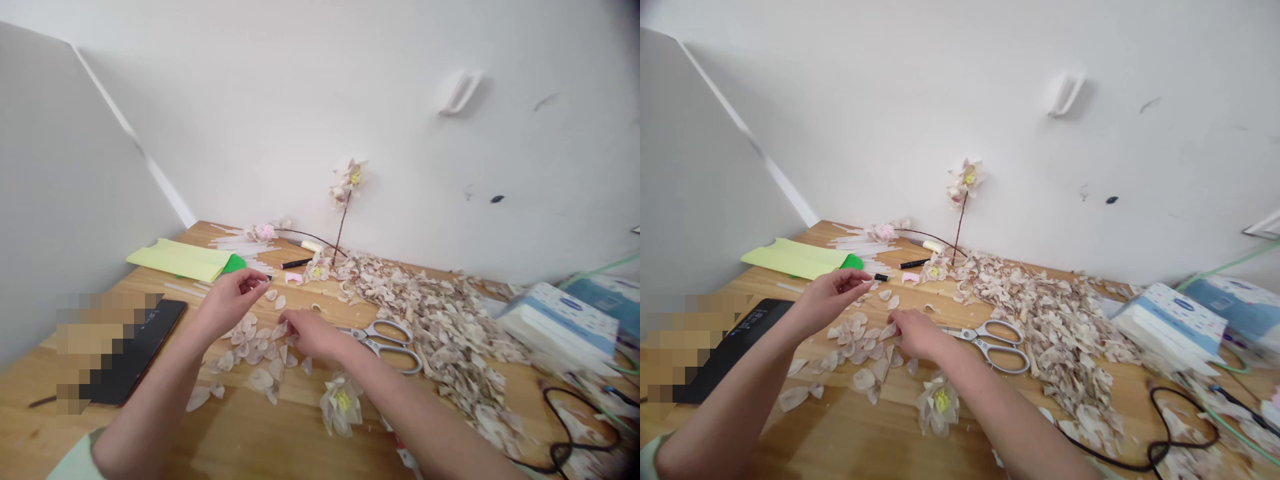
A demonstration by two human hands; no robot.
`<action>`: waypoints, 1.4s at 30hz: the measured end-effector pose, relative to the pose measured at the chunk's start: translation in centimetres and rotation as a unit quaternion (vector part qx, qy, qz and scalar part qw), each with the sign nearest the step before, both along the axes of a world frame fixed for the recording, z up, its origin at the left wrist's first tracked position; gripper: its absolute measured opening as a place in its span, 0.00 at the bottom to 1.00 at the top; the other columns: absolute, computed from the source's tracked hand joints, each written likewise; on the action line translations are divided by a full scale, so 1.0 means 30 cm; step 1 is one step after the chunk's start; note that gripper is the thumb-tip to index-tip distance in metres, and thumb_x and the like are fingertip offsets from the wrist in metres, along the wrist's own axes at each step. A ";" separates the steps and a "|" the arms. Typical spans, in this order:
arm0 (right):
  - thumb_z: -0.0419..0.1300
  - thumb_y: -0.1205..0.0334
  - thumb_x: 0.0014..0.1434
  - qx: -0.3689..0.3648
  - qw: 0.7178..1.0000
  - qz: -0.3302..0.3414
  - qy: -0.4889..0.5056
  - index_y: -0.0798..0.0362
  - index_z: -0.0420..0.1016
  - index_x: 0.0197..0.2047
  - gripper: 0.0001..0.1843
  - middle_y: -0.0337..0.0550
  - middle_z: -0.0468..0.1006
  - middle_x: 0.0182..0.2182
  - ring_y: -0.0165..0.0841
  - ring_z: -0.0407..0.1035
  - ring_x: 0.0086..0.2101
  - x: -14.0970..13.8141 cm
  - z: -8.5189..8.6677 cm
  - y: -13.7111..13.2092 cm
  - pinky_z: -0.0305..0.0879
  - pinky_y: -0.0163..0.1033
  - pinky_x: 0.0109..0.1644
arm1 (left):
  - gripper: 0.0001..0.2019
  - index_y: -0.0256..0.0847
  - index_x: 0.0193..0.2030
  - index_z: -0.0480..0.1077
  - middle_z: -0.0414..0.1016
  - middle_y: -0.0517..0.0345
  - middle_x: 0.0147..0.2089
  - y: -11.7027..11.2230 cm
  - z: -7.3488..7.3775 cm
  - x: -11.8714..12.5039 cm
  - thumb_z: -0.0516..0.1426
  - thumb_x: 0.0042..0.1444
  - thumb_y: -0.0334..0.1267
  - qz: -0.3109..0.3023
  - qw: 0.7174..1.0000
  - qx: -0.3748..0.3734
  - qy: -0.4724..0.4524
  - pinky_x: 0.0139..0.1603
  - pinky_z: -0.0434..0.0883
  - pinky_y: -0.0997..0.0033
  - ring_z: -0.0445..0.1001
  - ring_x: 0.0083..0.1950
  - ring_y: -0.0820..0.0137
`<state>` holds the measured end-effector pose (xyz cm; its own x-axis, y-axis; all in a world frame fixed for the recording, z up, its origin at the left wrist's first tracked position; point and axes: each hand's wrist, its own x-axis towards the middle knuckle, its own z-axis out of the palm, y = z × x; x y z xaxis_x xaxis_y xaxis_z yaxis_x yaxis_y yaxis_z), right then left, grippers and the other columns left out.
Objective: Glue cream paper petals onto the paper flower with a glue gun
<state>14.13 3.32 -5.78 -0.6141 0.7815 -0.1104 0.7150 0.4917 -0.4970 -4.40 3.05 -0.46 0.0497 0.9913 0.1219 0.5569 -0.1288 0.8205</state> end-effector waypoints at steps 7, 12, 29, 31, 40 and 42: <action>0.55 0.79 0.40 -0.022 0.998 -0.020 0.047 0.51 0.70 0.43 0.25 0.37 0.72 0.27 0.32 0.65 0.29 -0.001 -0.006 -0.004 0.56 0.34 0.31 | 0.14 0.40 0.35 0.72 0.74 0.58 0.28 -0.007 0.007 0.007 0.55 0.49 0.48 -0.001 1.000 0.009 0.011 0.28 0.66 0.72 0.70 0.29 0.68; 0.54 0.79 0.43 -0.054 0.981 -0.082 0.167 0.50 0.67 0.45 0.25 0.38 0.71 0.32 0.29 0.66 0.29 0.025 0.023 -0.007 0.61 0.34 0.33 | 0.14 0.39 0.38 0.71 0.73 0.57 0.31 -0.004 -0.010 0.032 0.56 0.49 0.46 -0.007 0.999 0.003 -0.036 0.31 0.67 0.71 0.71 0.32 0.68; 0.61 0.65 0.46 -0.049 0.766 -0.306 0.563 0.49 0.63 0.35 0.12 0.34 0.71 0.29 0.29 0.69 0.32 0.176 0.160 -0.247 0.68 0.36 0.40 | 0.16 0.37 0.36 0.69 0.76 0.56 0.35 -0.170 -0.006 0.334 0.64 0.42 0.42 -0.110 0.895 -0.172 -0.397 0.38 0.72 0.72 0.74 0.35 0.73; 0.61 0.65 0.47 -0.045 0.768 -0.306 0.561 0.49 0.63 0.34 0.12 0.34 0.71 0.29 0.29 0.69 0.32 0.184 0.152 -0.260 0.67 0.36 0.39 | 0.15 0.36 0.34 0.70 0.76 0.57 0.32 -0.170 -0.006 0.348 0.65 0.40 0.43 -0.101 0.902 -0.165 -0.385 0.35 0.72 0.73 0.73 0.32 0.73; 0.50 0.75 0.48 -0.017 0.939 -0.233 0.254 0.48 0.65 0.39 0.17 0.40 0.74 0.37 0.33 0.70 0.39 0.386 0.134 -0.344 0.64 0.40 0.45 | 0.16 0.37 0.35 0.71 0.76 0.58 0.31 -0.170 -0.012 0.352 0.64 0.40 0.42 -0.069 0.913 -0.150 -0.372 0.34 0.74 0.73 0.73 0.33 0.73; 0.50 0.77 0.45 0.007 0.972 -0.202 0.116 0.48 0.67 0.44 0.24 0.43 0.72 0.45 0.37 0.66 0.47 0.474 0.121 -0.387 0.60 0.44 0.51 | 0.15 0.37 0.35 0.71 0.76 0.58 0.31 -0.165 -0.012 0.343 0.64 0.41 0.43 -0.069 0.918 -0.145 -0.363 0.35 0.74 0.72 0.73 0.34 0.72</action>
